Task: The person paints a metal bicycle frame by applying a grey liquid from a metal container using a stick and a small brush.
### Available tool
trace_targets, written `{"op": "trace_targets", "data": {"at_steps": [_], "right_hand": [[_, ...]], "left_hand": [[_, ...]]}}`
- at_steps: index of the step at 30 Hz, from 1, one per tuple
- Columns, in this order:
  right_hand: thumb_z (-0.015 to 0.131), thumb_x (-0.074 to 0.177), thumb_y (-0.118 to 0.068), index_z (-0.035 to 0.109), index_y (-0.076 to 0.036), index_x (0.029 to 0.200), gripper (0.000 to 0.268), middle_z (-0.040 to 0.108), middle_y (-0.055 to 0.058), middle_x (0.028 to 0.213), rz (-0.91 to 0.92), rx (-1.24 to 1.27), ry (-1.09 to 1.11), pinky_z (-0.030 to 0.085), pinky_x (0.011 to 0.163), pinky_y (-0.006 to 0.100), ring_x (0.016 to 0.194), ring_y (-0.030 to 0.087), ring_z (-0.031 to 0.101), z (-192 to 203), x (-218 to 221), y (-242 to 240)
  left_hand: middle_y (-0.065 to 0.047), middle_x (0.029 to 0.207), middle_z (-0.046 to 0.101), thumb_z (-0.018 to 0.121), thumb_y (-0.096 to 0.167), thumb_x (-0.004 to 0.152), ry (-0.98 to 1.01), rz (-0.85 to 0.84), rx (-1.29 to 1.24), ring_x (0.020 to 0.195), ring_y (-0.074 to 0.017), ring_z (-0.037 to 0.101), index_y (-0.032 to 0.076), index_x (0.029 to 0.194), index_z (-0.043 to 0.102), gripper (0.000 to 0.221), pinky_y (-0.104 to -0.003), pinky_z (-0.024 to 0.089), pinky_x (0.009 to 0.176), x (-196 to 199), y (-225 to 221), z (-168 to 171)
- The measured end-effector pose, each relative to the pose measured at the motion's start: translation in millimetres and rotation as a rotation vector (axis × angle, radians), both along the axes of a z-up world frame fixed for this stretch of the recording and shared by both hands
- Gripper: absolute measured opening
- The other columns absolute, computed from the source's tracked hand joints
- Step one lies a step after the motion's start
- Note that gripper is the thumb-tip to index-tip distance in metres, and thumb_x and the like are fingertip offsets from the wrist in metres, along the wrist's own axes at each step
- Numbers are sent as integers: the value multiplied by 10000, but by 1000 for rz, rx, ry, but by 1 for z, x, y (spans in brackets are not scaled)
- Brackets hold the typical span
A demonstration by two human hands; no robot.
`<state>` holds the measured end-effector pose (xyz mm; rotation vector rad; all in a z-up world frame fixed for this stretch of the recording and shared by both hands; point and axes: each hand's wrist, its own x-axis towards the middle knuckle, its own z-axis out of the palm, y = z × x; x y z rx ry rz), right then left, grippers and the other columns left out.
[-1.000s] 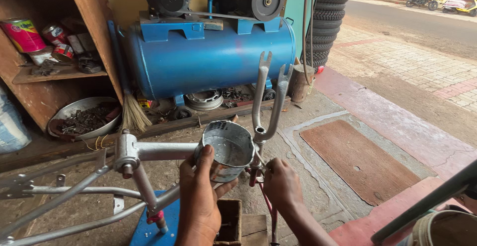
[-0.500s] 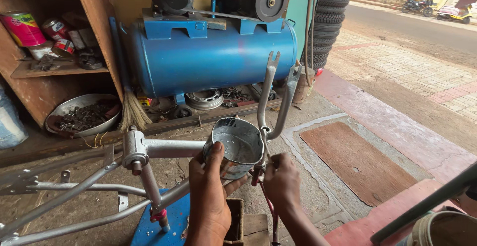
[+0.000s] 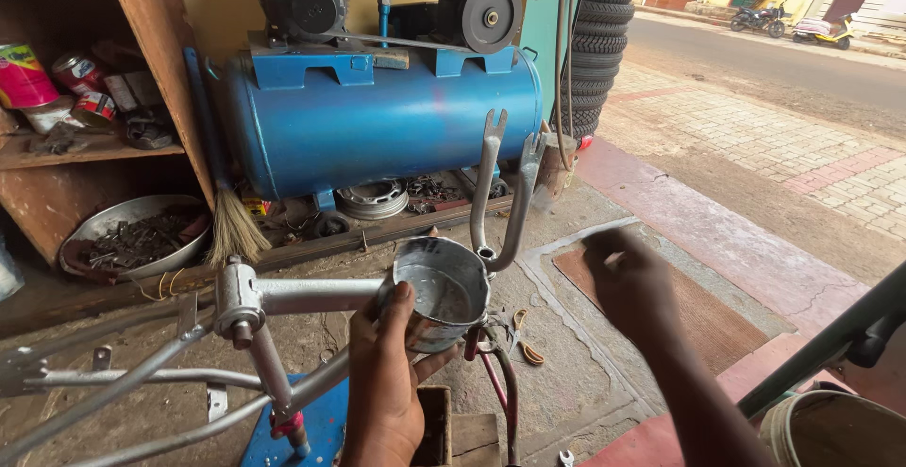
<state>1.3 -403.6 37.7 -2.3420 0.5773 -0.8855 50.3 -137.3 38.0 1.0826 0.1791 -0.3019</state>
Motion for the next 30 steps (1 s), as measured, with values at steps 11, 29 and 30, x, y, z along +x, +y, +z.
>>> {"op": "trace_targets", "data": {"at_steps": [11, 29, 30], "right_hand": [[588, 1017, -355, 641, 81, 1105, 448, 445, 28, 682, 481, 1207, 45, 273, 415, 254, 501, 111, 359, -39, -18, 26], [554, 985, -510, 588, -16, 1186, 535, 631, 65, 951, 229, 1098, 156, 348, 511, 256, 635, 122, 396, -29, -34, 12], [496, 993, -518, 569, -18, 1230, 559, 618, 80, 958, 259, 1067, 146, 366, 514, 275, 647, 132, 412, -29, -34, 16]], "left_hand": [[-86, 963, 733, 678, 501, 873, -112, -155, -153, 851, -199, 732, 70, 1131, 664, 502, -358, 646, 716, -1, -52, -43], [-159, 1070, 740, 695, 598, 844, -133, -206, -216, 869, -232, 787, 18, 1254, 595, 718, -346, 677, 661, -26, -67, -36], [-160, 1062, 733, 697, 617, 821, -123, -179, -189, 857, -228, 785, 20, 1268, 590, 753, -340, 693, 650, -26, -66, -36]]}}
